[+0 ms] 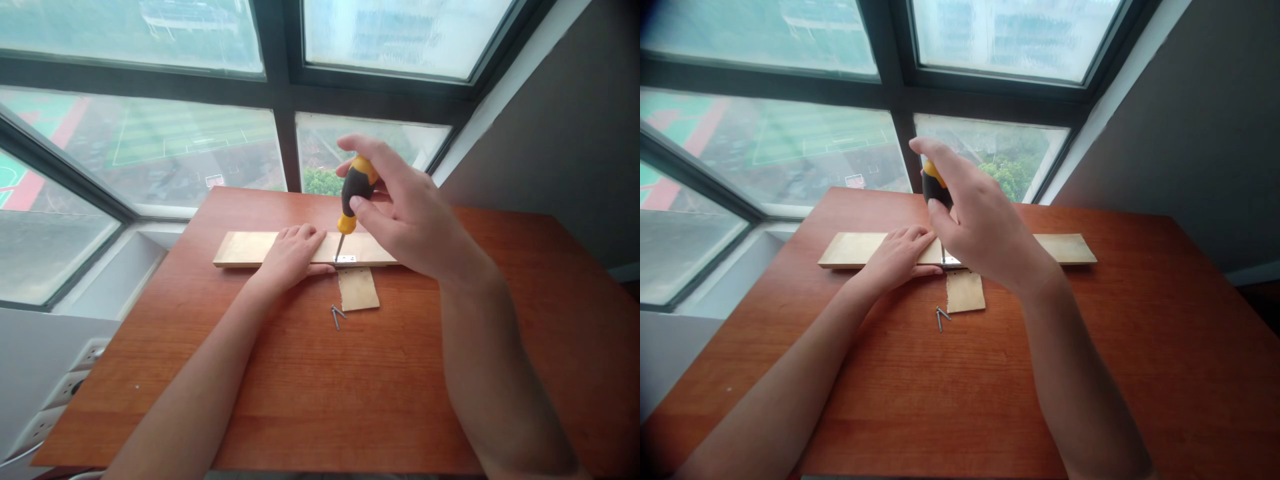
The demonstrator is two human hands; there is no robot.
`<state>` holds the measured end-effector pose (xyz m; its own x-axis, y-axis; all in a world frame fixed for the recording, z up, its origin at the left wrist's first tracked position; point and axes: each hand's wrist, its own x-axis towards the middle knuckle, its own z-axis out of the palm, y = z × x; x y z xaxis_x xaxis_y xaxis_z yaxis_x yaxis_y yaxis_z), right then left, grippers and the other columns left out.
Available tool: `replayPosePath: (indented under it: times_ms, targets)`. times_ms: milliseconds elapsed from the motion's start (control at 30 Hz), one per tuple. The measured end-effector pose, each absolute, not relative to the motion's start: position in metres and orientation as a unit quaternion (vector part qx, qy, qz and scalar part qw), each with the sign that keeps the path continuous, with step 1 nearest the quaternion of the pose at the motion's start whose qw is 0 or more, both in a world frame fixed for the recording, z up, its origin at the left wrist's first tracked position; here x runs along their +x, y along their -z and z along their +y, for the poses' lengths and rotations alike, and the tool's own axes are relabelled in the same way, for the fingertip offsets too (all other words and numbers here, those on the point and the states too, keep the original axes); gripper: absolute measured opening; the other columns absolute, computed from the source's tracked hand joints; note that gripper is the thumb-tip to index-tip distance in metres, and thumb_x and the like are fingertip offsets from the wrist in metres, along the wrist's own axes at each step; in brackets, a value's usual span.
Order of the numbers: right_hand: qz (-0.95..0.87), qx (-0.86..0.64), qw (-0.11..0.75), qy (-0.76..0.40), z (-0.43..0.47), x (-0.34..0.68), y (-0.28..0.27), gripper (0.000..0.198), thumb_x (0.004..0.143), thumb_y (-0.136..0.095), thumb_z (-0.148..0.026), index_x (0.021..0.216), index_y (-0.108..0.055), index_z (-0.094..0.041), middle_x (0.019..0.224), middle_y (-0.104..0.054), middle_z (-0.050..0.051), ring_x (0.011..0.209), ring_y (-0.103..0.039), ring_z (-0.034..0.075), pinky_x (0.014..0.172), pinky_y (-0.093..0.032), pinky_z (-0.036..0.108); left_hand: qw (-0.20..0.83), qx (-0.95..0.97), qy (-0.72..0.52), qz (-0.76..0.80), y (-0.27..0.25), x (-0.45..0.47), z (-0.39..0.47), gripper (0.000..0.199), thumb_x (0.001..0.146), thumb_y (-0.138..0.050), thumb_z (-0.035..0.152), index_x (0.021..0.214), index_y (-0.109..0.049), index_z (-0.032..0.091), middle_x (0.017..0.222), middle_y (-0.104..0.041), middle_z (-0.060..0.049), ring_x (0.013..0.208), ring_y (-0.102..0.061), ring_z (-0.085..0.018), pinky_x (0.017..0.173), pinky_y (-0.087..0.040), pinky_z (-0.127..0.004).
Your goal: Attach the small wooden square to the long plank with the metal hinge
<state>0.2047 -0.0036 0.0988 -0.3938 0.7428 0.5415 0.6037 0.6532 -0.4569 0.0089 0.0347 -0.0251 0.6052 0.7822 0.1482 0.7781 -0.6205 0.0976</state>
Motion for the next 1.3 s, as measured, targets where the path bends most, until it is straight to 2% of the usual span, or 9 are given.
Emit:
replayPosePath:
  times_ms: [233, 333, 500, 600, 733, 867, 1033, 1133, 1300]
  targets:
    - [-0.775, -0.515, 0.364, 0.037, 0.004, 0.204, -0.094, 0.037, 0.084, -0.063, -0.033, 0.120, -0.053, -0.027, 0.103, -0.062, 0.005, 0.087, -0.062, 0.025, 0.081, -0.053, 0.047, 0.009, 0.898, -0.087, 0.431, 0.028, 0.007, 0.036, 0.080, 0.075, -0.054, 0.073, 0.136, -0.043, 0.022, 0.121, -0.054, -0.012, 0.107, -0.051, -0.031, 0.093, -0.036, -0.041]
    - [-0.771, -0.520, 0.369, 0.014, 0.006, 0.206, -0.093, 0.039, 0.087, -0.059, -0.035, 0.124, -0.051, -0.027, 0.105, -0.062, 0.006, 0.091, -0.062, 0.025, 0.084, -0.052, 0.046, 0.006, 0.898, -0.087, 0.431, 0.028, 0.007, 0.036, 0.080, 0.076, -0.054, 0.072, 0.137, -0.041, 0.022, 0.122, -0.054, -0.012, 0.108, -0.051, -0.031, 0.094, -0.036, -0.041]
    - [-0.812, -0.422, 0.389, -0.109, 0.008, 0.213, -0.094, 0.044, 0.092, -0.044, -0.020, 0.134, -0.040, -0.032, 0.120, -0.060, 0.002, 0.108, -0.059, 0.020, 0.094, -0.050, 0.040, 0.001, 0.898, -0.086, 0.433, 0.028, 0.008, 0.035, 0.079, 0.078, -0.055, 0.070, 0.138, -0.040, 0.022, 0.122, -0.054, -0.012, 0.106, -0.051, -0.031, 0.092, -0.036, -0.040]
    - [-0.796, -0.437, 0.410, -0.083, 0.011, 0.212, -0.092, 0.038, 0.092, -0.048, -0.024, 0.129, -0.045, -0.032, 0.115, -0.062, 0.002, 0.101, -0.061, 0.021, 0.092, -0.050, 0.040, 0.002, 0.896, -0.086, 0.435, 0.028, 0.008, 0.035, 0.078, 0.078, -0.053, 0.070, 0.138, -0.041, 0.022, 0.122, -0.054, -0.013, 0.107, -0.051, -0.031, 0.092, -0.036, -0.041]
    - [-0.770, -0.500, 0.396, -0.009, 0.011, 0.205, -0.090, 0.033, 0.089, -0.058, -0.033, 0.121, -0.051, -0.031, 0.106, -0.064, 0.004, 0.091, -0.063, 0.024, 0.083, -0.051, 0.042, 0.005, 0.896, -0.085, 0.436, 0.028, 0.008, 0.035, 0.078, 0.078, -0.053, 0.070, 0.138, -0.040, 0.022, 0.122, -0.054, -0.013, 0.108, -0.051, -0.031, 0.093, -0.036, -0.041]
    - [-0.780, -0.495, 0.383, -0.002, 0.008, 0.201, -0.091, 0.034, 0.091, -0.052, -0.033, 0.125, -0.048, -0.031, 0.112, -0.063, 0.005, 0.096, -0.062, 0.025, 0.083, -0.052, 0.042, 0.007, 0.895, -0.088, 0.438, 0.027, 0.009, 0.035, 0.074, 0.078, -0.055, 0.069, 0.136, -0.042, 0.024, 0.121, -0.054, -0.012, 0.108, -0.051, -0.031, 0.093, -0.036, -0.041]
    - [-0.812, -0.430, 0.387, -0.084, 0.006, 0.205, -0.092, 0.045, 0.094, -0.038, -0.020, 0.137, -0.035, -0.031, 0.123, -0.059, 0.004, 0.113, -0.057, 0.022, 0.089, -0.052, 0.041, 0.016, 0.897, -0.086, 0.434, 0.024, 0.008, 0.037, 0.071, 0.080, -0.053, 0.068, 0.135, -0.044, 0.024, 0.118, -0.055, -0.012, 0.103, -0.053, -0.030, 0.090, -0.038, -0.040]
    - [-0.810, -0.430, 0.388, -0.092, 0.005, 0.204, -0.091, 0.043, 0.094, -0.038, -0.020, 0.136, -0.037, -0.031, 0.123, -0.060, 0.003, 0.109, -0.059, 0.021, 0.089, -0.052, 0.041, 0.018, 0.897, -0.084, 0.433, 0.024, 0.008, 0.037, 0.072, 0.080, -0.052, 0.069, 0.134, -0.045, 0.024, 0.119, -0.055, -0.012, 0.102, -0.054, -0.030, 0.088, -0.039, -0.039]
    - [-0.783, -0.492, 0.379, 0.003, 0.005, 0.194, -0.090, 0.033, 0.092, -0.051, -0.029, 0.125, -0.048, -0.029, 0.113, -0.062, 0.005, 0.100, -0.062, 0.024, 0.084, -0.051, 0.039, 0.015, 0.898, -0.081, 0.433, 0.024, 0.008, 0.038, 0.071, 0.079, -0.053, 0.069, 0.134, -0.045, 0.025, 0.118, -0.055, -0.011, 0.105, -0.053, -0.030, 0.089, -0.039, -0.039]
